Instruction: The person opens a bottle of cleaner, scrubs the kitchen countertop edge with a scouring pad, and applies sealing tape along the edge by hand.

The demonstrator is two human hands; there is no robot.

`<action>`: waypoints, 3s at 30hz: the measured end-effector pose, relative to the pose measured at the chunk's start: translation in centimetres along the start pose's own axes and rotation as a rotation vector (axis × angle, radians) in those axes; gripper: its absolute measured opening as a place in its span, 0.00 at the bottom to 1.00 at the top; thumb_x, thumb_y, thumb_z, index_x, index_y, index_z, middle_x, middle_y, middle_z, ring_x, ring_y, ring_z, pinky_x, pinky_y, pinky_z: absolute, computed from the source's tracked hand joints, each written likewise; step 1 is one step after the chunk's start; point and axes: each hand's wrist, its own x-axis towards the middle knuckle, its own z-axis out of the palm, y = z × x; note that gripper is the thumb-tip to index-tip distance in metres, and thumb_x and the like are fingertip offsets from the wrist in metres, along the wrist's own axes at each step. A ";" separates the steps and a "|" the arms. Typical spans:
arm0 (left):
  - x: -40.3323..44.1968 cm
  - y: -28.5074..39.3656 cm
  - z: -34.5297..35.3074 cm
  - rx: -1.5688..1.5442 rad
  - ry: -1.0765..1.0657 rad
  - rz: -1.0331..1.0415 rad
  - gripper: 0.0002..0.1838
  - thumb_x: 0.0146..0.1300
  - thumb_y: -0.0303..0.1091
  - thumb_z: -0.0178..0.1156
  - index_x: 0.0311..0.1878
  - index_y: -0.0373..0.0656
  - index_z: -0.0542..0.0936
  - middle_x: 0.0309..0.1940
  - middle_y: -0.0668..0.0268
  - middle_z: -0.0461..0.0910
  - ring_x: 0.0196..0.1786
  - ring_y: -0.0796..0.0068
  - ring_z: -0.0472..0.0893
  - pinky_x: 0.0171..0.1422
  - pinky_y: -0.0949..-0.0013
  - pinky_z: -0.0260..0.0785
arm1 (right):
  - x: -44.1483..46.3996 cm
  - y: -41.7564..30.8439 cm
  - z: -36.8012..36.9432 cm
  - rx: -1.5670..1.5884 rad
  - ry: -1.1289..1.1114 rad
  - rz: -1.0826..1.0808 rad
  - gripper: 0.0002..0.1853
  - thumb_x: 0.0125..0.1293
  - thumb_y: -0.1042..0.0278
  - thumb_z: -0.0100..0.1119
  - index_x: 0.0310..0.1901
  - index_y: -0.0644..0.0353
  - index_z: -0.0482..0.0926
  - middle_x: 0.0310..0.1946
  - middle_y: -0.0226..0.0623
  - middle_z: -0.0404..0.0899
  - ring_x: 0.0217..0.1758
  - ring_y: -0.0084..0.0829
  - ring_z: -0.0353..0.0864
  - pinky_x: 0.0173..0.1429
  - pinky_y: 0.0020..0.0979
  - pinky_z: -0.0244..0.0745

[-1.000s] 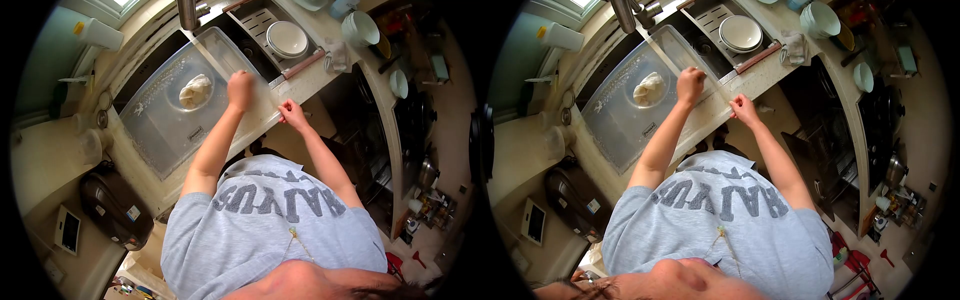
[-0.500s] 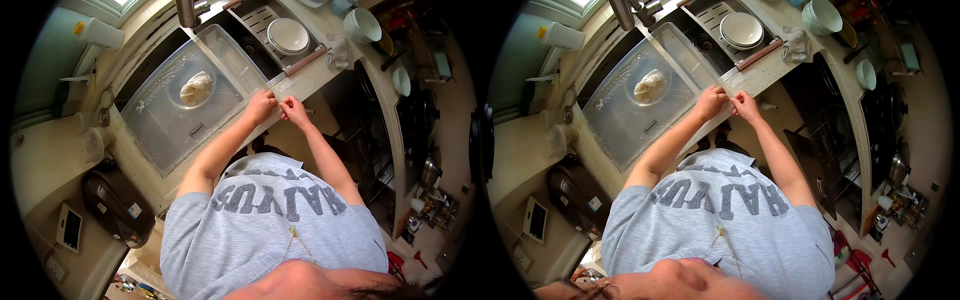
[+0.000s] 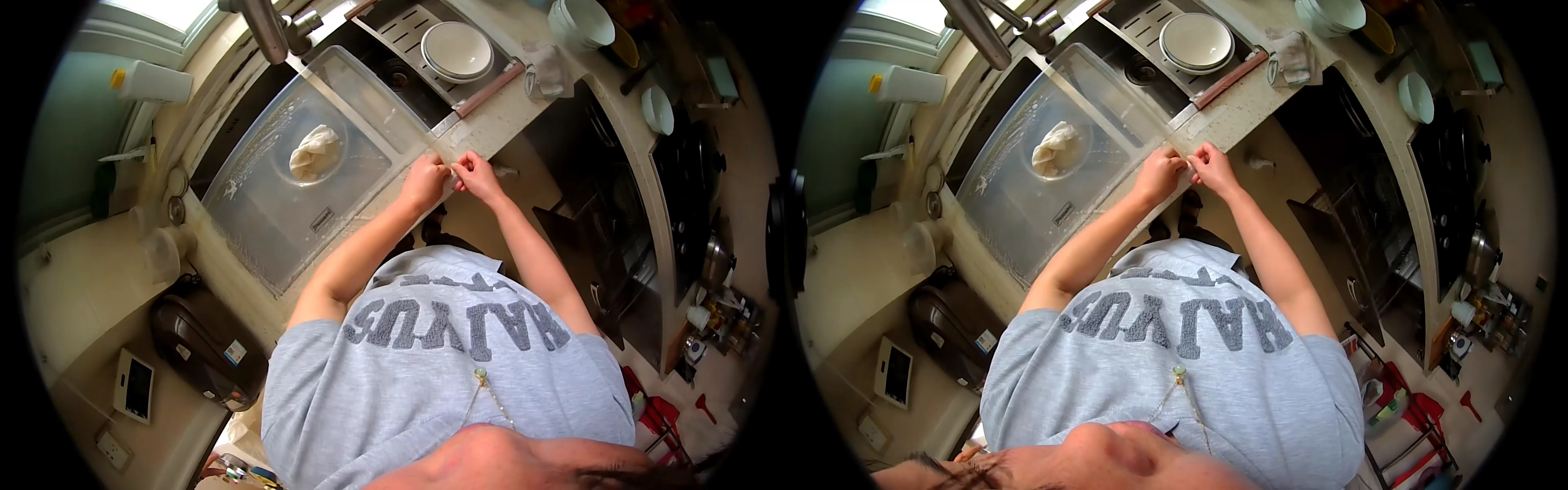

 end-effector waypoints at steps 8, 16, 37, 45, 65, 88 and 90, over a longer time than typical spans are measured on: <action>0.4 -0.8 -1.6 0.010 -0.285 0.092 0.05 0.44 0.24 0.58 0.26 0.42 0.81 0.29 0.60 0.76 0.38 0.58 0.75 0.43 0.63 0.68 | 0.1 0.7 0.3 0.005 0.035 -0.057 0.07 0.63 0.71 0.56 0.31 0.61 0.68 0.18 0.31 0.73 0.16 0.22 0.77 0.18 0.21 0.68; -1.9 -1.6 -4.7 0.070 -0.386 0.112 0.06 0.46 0.24 0.58 0.28 0.43 0.81 0.29 0.61 0.75 0.38 0.59 0.74 0.44 0.64 0.68 | 0.1 -0.1 0.3 0.017 0.022 -0.028 0.07 0.63 0.71 0.56 0.31 0.62 0.69 0.19 0.32 0.73 0.16 0.23 0.78 0.18 0.23 0.69; -1.4 -0.4 -2.3 -0.019 -0.135 -0.032 0.05 0.48 0.25 0.60 0.30 0.41 0.81 0.31 0.60 0.77 0.39 0.58 0.76 0.44 0.62 0.69 | -0.2 0.0 0.5 -0.004 0.055 -0.046 0.08 0.62 0.70 0.57 0.31 0.63 0.69 0.18 0.32 0.74 0.16 0.23 0.78 0.18 0.23 0.70; -1.6 -0.4 -2.8 0.035 -0.186 0.062 0.07 0.46 0.21 0.56 0.28 0.42 0.81 0.30 0.63 0.76 0.38 0.60 0.74 0.45 0.64 0.68 | -0.2 0.0 0.7 -0.038 0.079 -0.041 0.08 0.62 0.70 0.57 0.31 0.63 0.70 0.18 0.33 0.74 0.16 0.23 0.77 0.19 0.24 0.70; -1.0 -0.2 -1.5 0.075 -0.077 0.073 0.05 0.45 0.24 0.58 0.26 0.42 0.81 0.29 0.62 0.75 0.37 0.61 0.75 0.43 0.64 0.69 | -0.1 0.1 0.7 -0.075 0.063 -0.040 0.09 0.63 0.70 0.56 0.30 0.62 0.68 0.17 0.32 0.73 0.15 0.22 0.77 0.17 0.24 0.69; 1.2 -1.4 0.6 0.332 0.435 -0.098 0.03 0.48 0.28 0.56 0.21 0.44 0.75 0.27 0.61 0.73 0.33 0.61 0.74 0.35 0.62 0.67 | -0.1 0.5 0.3 -0.049 0.060 -0.031 0.08 0.66 0.67 0.54 0.33 0.60 0.68 0.21 0.29 0.73 0.17 0.20 0.76 0.20 0.19 0.69; 3.1 -5.7 -0.1 0.356 0.421 -0.231 0.03 0.46 0.25 0.53 0.20 0.42 0.74 0.25 0.58 0.73 0.32 0.58 0.74 0.34 0.58 0.66 | -0.1 0.3 0.2 -0.060 0.061 -0.016 0.07 0.66 0.67 0.54 0.33 0.60 0.68 0.21 0.29 0.73 0.18 0.20 0.76 0.20 0.19 0.69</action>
